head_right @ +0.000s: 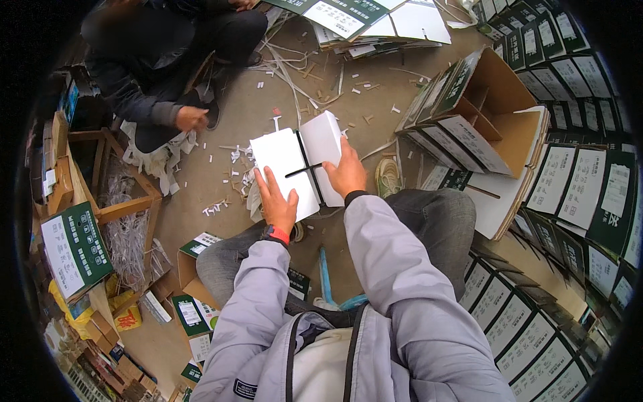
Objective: The person assembles flat cardboard boxes by folding flaps and inserting dividers, then stacks the finished boxes. The person works on the floor surrounded by stacks of boxes and packaging materials.
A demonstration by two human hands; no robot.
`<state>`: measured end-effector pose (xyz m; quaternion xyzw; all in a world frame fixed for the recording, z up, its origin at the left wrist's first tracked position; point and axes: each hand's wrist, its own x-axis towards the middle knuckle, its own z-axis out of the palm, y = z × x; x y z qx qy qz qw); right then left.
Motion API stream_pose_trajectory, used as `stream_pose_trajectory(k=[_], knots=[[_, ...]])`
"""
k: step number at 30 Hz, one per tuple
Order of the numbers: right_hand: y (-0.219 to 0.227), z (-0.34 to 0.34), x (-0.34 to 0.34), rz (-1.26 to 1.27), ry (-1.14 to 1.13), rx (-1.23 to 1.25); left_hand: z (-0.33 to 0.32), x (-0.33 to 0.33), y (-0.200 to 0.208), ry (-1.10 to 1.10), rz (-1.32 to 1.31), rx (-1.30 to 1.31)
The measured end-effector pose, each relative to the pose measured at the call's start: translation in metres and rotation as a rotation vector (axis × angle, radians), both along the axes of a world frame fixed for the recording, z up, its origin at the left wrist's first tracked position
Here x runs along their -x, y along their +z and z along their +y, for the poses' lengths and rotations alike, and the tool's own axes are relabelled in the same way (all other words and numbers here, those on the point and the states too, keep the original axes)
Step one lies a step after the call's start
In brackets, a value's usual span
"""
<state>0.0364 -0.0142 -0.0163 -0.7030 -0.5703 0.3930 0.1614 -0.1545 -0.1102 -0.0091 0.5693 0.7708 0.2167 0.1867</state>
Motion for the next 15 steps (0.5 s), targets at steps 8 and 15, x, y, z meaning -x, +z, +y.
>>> stream_pose_trajectory(k=[8, 15], knots=[[-0.006, -0.01, 0.026, -0.154, -0.016, -0.08, 0.005, -0.005, -0.001, -0.008, 0.13, 0.012], [-0.013, -0.014, 0.048, -0.304, 0.023, -0.11, 0.017, -0.038, -0.014, -0.034, 0.202, 0.083]])
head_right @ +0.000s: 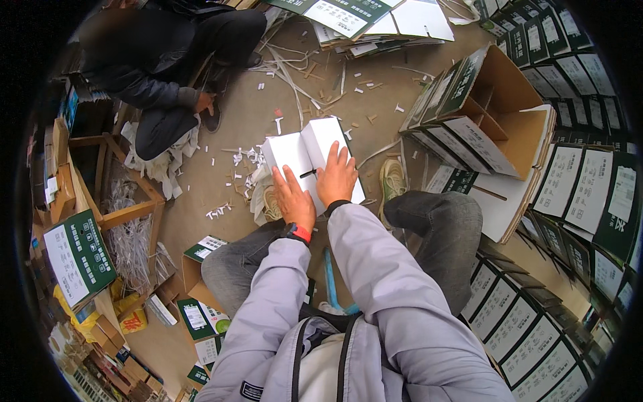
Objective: The person assembles flat cardboard boxes by folding flaps and inserting dividers, then stacks the finished boxes. The person works on the floor surrounded by stacks of boxes and packaging materials.
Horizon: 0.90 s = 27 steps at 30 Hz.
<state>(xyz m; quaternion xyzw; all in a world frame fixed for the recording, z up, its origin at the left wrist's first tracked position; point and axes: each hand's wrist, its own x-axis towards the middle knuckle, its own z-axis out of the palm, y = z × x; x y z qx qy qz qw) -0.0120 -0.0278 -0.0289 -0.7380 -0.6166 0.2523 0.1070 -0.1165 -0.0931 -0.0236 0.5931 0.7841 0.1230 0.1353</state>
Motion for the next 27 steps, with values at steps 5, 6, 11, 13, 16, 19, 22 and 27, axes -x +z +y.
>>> stream_pose_trajectory(k=[5, 6, 11, 13, 16, 19, 22, 27], knots=[[-0.004, 0.001, -0.003, 0.068, -0.022, 0.045, 0.001, -0.011, -0.014, 0.009, 0.019, -0.017], [-0.008, 0.001, -0.004, 0.085, -0.014, 0.003, 0.004, -0.011, -0.016, -0.001, 0.026, -0.024], [-0.028, 0.0, -0.013, 0.337, 0.055, -0.082, 0.012, -0.014, -0.026, -0.073, -0.088, -0.126], [-0.034, -0.003, -0.014, 0.442, 0.048, -0.071, 0.013, -0.018, -0.031, -0.083, -0.182, -0.129], [-0.043, -0.001, -0.013, 0.411, 0.086, -0.092, 0.013, -0.019, -0.047, -0.112, -0.294, -0.103], [-0.052, 0.009, -0.018, 0.007, 0.369, 0.061, 0.021, -0.015, -0.065, -0.19, -0.393, 0.095], [-0.061, 0.013, -0.028, 0.039, 0.483, -0.062, 0.021, -0.004, -0.078, -0.126, -0.466, 0.08], [-0.114, 0.041, -0.072, 0.598, -0.265, 0.13, 0.048, 0.054, -0.079, 0.464, -0.597, -0.123]])
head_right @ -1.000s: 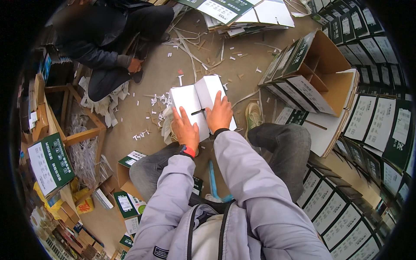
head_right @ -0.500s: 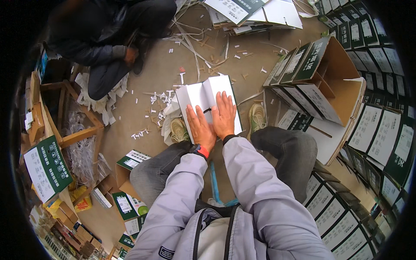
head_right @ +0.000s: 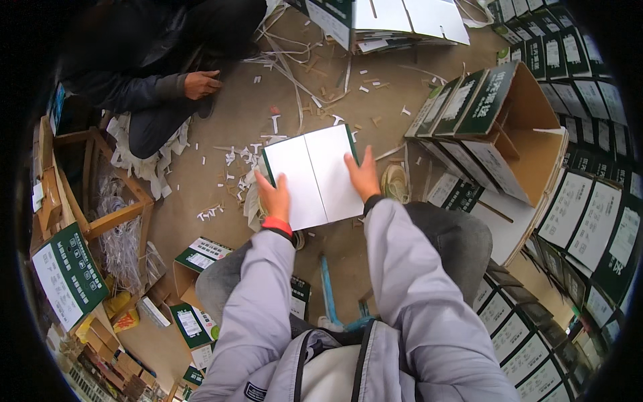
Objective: The person assembles flat cardboard boxes by folding flaps and inserting dividers, then stacks the finished boxes. The person works on the floor surrounded by stacks of boxes and packaging materials.
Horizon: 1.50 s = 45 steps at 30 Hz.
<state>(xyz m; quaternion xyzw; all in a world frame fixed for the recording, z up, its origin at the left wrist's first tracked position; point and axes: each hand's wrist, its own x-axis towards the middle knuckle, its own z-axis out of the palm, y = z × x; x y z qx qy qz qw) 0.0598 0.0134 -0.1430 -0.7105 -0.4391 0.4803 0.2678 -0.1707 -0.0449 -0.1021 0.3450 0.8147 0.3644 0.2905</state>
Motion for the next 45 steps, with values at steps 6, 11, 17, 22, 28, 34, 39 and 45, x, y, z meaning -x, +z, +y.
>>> stream_pose_trajectory(k=[6, 11, 17, 22, 28, 34, 39, 45], knots=[[0.095, 0.001, -0.025, 0.827, -0.262, 0.06, -0.018, 0.03, 0.047, 0.549, -0.881, -0.238], [0.043, -0.077, -0.104, 0.522, -0.31, 0.471, -0.096, 0.037, -0.008, 0.38, -0.941, 0.227], [0.037, -0.114, -0.098, 0.022, -0.022, 0.656, -0.123, 0.029, -0.034, -0.059, -0.676, 0.28], [0.077, -0.066, -0.034, -0.508, 0.399, -0.374, -0.125, 0.012, -0.047, -0.35, -0.285, 0.434], [-0.023, -0.063, -0.001, -0.757, 1.034, 0.09, -0.124, -0.004, -0.06, -0.301, -0.196, 0.538], [-0.119, -0.043, 0.001, -0.743, 1.014, 0.159, -0.11, -0.015, -0.058, -0.248, -0.099, 0.542], [-0.109, -0.029, 0.019, -0.725, 1.17, 0.245, -0.14, -0.005, -0.07, -0.305, 0.034, 0.479], [-0.05, 0.0, -0.005, -0.643, 1.033, 0.094, -0.018, 0.006, 0.051, -0.283, -0.162, 0.592]])
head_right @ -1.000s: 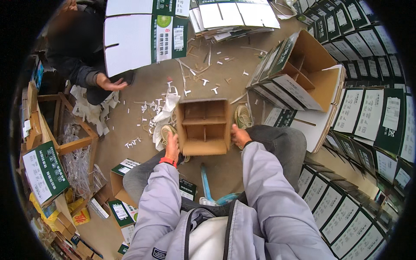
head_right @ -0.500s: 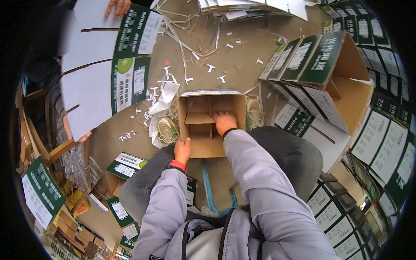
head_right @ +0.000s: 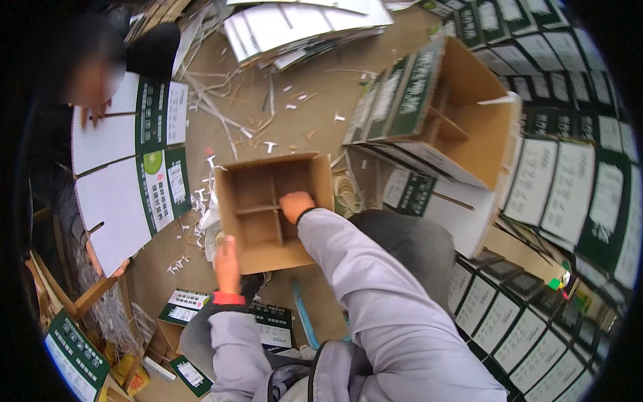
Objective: The person assembles flat cardboard boxes by folding flaps and inserting dividers, then stacks the finished boxes. The person works on the floor surrounded by stacks of boxes and packaging materials.
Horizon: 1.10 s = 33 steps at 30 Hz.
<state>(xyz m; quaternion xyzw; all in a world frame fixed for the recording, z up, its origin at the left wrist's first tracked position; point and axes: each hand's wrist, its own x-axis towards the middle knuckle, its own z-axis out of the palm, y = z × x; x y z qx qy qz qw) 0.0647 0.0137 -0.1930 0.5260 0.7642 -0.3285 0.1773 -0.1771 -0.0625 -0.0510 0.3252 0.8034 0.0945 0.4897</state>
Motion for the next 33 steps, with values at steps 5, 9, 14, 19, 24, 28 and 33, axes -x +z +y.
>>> stream_pose_trajectory(k=[5, 9, 14, 19, 24, 28, 33], knots=[[0.19, 0.06, -0.033, 0.211, -0.139, -0.401, 0.035, -0.009, 0.181, -0.041, -0.27, -0.876], [0.346, 0.106, -0.136, 0.185, 0.003, -0.659, 0.022, -0.019, 0.196, 0.093, -0.509, -1.008], [0.477, 0.109, -0.328, -0.164, 0.035, -1.007, 0.037, -0.049, 0.174, -0.037, -0.441, -0.879], [0.493, 0.117, -0.424, -0.452, -0.296, -0.945, 0.034, -0.038, 0.175, -0.233, -0.322, -0.774], [0.446, 0.101, -0.439, -0.612, -0.385, -0.921, 0.04, -0.036, 0.173, -0.231, -0.358, -0.806], [0.428, 0.093, -0.441, -0.663, -0.215, -0.865, 0.046, -0.042, 0.17, -0.291, -0.367, -0.761], [0.438, 0.115, -0.402, -0.715, -0.15, -0.765, 0.05, -0.052, 0.172, -0.327, -0.383, -0.736]])
